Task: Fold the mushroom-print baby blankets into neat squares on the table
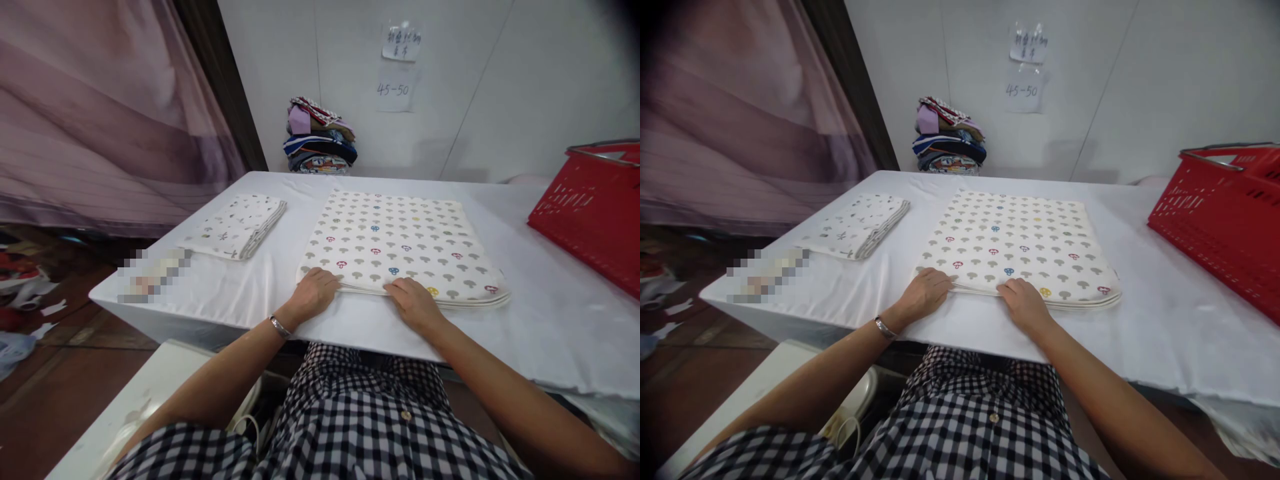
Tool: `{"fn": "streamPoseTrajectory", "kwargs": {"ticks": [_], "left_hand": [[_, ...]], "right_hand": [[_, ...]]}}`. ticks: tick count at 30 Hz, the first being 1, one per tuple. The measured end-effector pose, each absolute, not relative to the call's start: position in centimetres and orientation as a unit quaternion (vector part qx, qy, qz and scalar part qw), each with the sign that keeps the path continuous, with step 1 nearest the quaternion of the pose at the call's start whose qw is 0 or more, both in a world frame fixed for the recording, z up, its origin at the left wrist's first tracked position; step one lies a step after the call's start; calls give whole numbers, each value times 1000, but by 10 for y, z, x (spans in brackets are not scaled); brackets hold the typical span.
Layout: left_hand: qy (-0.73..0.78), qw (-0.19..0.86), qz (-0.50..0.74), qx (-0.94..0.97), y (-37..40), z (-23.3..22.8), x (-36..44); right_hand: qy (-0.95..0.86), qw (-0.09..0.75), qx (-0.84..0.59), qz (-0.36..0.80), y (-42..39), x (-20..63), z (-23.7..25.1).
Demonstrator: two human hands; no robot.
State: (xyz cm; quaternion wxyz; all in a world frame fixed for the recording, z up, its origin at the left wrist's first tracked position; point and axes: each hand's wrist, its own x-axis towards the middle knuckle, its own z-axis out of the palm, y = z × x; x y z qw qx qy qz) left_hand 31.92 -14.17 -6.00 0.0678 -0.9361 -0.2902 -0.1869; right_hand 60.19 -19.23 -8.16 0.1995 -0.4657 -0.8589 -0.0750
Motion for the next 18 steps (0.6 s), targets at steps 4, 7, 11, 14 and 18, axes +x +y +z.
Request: {"fn": "streamPoseTrajectory", "kwargs": {"ticks": [4, 7, 11, 14, 18], "left_hand": [[-290, 64, -188, -936, -141, -60, 321], [-297, 56, -182, -936, -141, -59, 322], [-308, 52, -184, -932, -140, -60, 323], [-312, 46, -183, -931, -139, -62, 324], [-319, 51, -172, -931, -139, -61, 325]], "right_hand": [[-859, 190, -470, -72, -193, 602, -81], [-859, 190, -470, -69, -193, 601, -80], [-856, 196, -473, -67, -193, 601, -78], [-856, 199, -471, -69, -193, 601, -79], [-857, 198, -471, -71, -193, 602, -82]]}}
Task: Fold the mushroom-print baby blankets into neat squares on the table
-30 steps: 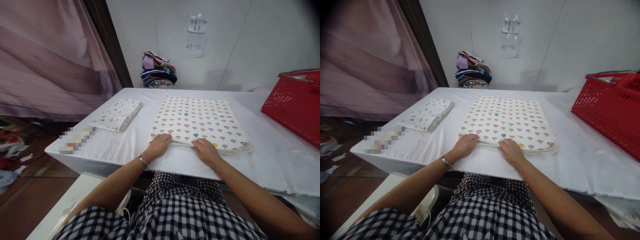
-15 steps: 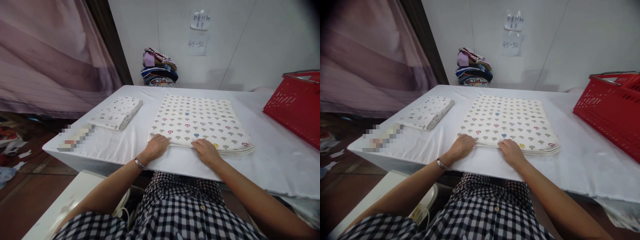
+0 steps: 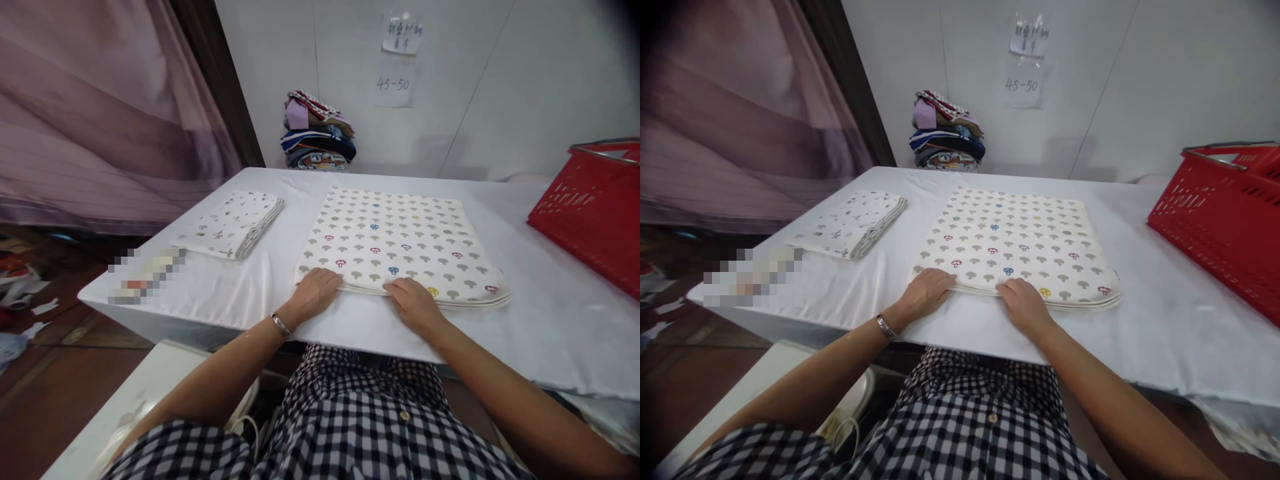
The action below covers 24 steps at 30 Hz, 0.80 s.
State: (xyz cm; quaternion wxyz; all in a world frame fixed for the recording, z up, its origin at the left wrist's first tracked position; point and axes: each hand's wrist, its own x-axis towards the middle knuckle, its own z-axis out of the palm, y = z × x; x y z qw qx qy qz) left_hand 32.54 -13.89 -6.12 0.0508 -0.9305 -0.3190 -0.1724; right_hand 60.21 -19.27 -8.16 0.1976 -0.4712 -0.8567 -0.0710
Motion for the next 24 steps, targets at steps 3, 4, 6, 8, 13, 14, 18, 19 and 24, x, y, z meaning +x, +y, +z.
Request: {"fn": "streamPoseTrajectory", "kwargs": {"ticks": [3, 4, 6, 8, 13, 14, 18, 19, 24], "left_hand": [[-314, 57, -180, -931, -140, -59, 327], [-310, 60, -183, -931, -141, -59, 328], [-304, 74, -189, -931, -142, -59, 329], [-300, 86, -193, -930, -143, -60, 329], [-322, 51, -188, -926, -141, -64, 328], [-326, 41, -186, -926, -141, -64, 328], [-337, 0, -178, -925, -139, -60, 330], [-339, -11, -174, -924, -138, -58, 330], [-333, -31, -162, -928, -138, -56, 332]], "right_hand": [[-856, 197, -473, -68, -193, 602, -82], [-856, 197, -473, -66, -193, 602, -81], [-856, 199, -472, -64, -193, 602, -81], [-857, 201, -471, -64, -193, 602, -80], [-854, 202, -473, -72, -194, 601, -80], [-854, 202, -474, -74, -194, 600, -80], [-852, 200, -477, -76, -194, 599, -78], [-852, 201, -477, -76, -194, 599, -78], [-851, 209, -474, -83, -194, 599, -79]]}}
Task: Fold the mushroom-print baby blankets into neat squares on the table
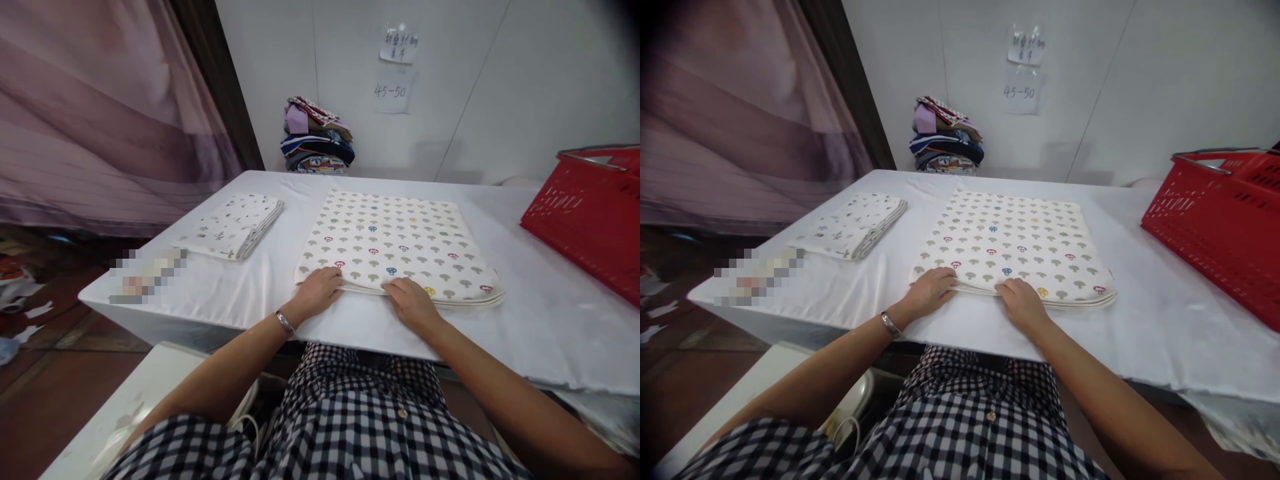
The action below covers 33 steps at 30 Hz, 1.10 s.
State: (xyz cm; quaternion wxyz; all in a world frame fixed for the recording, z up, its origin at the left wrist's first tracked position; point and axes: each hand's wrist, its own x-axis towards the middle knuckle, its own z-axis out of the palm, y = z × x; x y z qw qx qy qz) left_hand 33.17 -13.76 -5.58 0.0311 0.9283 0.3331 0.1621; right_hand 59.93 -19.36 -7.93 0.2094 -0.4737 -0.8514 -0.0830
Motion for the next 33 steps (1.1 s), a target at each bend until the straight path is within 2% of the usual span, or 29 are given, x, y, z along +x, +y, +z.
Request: {"fn": "streamPoseTrajectory", "kwargs": {"ticks": [20, 29, 33], "left_hand": [[333, 35, 222, 916, -136, -65, 329], [324, -88, 175, 926, -139, -63, 327], [309, -125, 190, 924, -141, -61, 328]], "right_hand": [[-852, 218, -469, -79, -192, 601, -83], [-852, 212, -473, -72, -193, 600, -81], [-851, 219, -471, -73, -193, 601, -82]]}}
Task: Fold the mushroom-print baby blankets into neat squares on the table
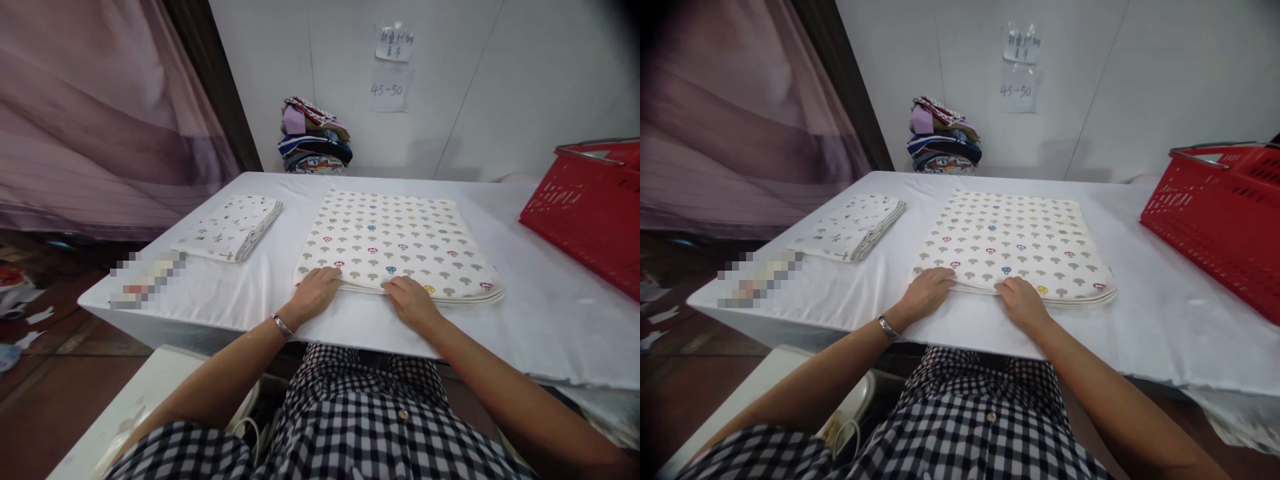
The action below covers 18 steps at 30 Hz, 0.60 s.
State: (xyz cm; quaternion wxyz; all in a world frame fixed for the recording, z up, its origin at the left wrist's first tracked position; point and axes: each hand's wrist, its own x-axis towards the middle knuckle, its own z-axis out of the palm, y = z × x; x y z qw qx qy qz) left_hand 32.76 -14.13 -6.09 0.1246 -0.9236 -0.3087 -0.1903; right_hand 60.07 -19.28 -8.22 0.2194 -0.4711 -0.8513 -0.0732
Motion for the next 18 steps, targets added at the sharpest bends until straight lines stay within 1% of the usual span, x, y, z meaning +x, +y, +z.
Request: {"fn": "streamPoseTrajectory", "kwargs": {"ticks": [4, 10, 15, 18], "left_hand": [[-288, 139, -220, -922, -141, -61, 325], [-255, 124, -199, -938, -139, -61, 322], [-291, 107, -164, -936, -139, -58, 325], [-299, 105, -163, -934, -140, -57, 327]], "right_hand": [[-852, 224, -467, -76, -192, 601, -83], [-853, 217, -469, -75, -193, 601, -81], [-852, 211, -472, -85, -194, 600, -81], [-850, 206, -476, -93, -194, 599, -80]]}}
